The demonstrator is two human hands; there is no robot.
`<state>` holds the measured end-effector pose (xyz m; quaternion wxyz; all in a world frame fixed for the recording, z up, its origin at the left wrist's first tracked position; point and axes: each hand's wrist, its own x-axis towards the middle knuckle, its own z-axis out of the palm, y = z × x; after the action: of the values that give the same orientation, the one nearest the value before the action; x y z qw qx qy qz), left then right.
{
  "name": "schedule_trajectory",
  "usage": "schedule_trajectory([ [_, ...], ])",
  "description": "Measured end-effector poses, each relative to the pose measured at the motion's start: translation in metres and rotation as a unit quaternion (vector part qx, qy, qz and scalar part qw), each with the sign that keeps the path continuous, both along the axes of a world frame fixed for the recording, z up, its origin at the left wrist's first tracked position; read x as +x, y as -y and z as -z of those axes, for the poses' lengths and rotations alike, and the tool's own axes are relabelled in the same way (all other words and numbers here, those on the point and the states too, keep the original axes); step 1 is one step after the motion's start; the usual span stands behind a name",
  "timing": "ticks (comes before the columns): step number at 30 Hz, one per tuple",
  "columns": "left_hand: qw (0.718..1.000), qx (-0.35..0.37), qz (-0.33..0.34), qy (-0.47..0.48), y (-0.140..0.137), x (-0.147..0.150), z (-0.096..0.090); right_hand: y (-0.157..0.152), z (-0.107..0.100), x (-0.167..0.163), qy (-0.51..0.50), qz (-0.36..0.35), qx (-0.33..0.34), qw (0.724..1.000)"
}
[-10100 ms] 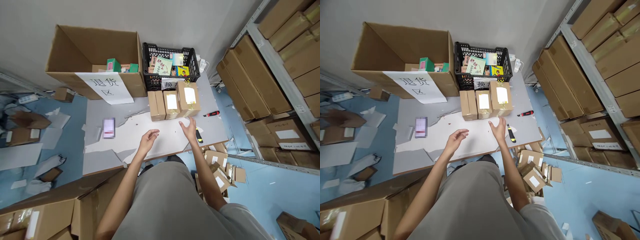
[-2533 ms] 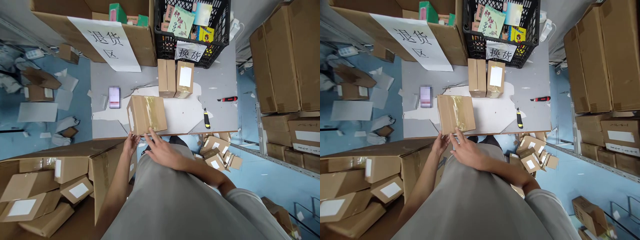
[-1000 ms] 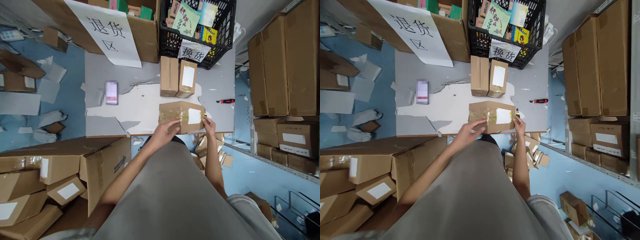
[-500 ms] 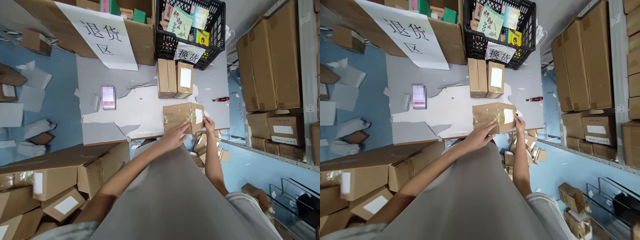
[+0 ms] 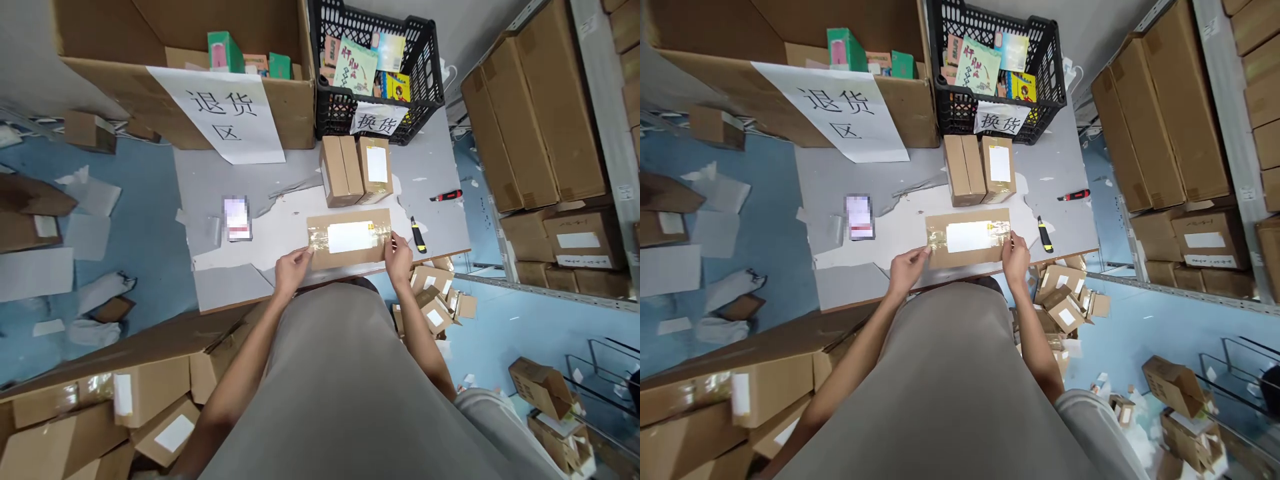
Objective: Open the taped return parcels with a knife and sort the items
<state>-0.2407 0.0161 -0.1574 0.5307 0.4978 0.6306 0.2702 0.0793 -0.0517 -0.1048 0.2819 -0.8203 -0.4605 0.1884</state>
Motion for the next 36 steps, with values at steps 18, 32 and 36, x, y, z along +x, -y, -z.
schedule_trajectory([
  [18,0.941,-0.180,-0.237,0.162,-0.009,-0.062,0.032,-0.027,-0.061,-0.120,0.101,-0.194,-0.065,0.974],
  [32,0.989,-0.071,-0.128,-0.016,0.009,0.081,-0.016,-0.008,0.031,0.104,-0.156,-0.089,-0.064,0.982],
  [36,0.989,-0.091,-0.107,-0.050,-0.015,0.081,-0.011,-0.023,0.042,0.134,-0.228,-0.121,-0.093,0.962],
])
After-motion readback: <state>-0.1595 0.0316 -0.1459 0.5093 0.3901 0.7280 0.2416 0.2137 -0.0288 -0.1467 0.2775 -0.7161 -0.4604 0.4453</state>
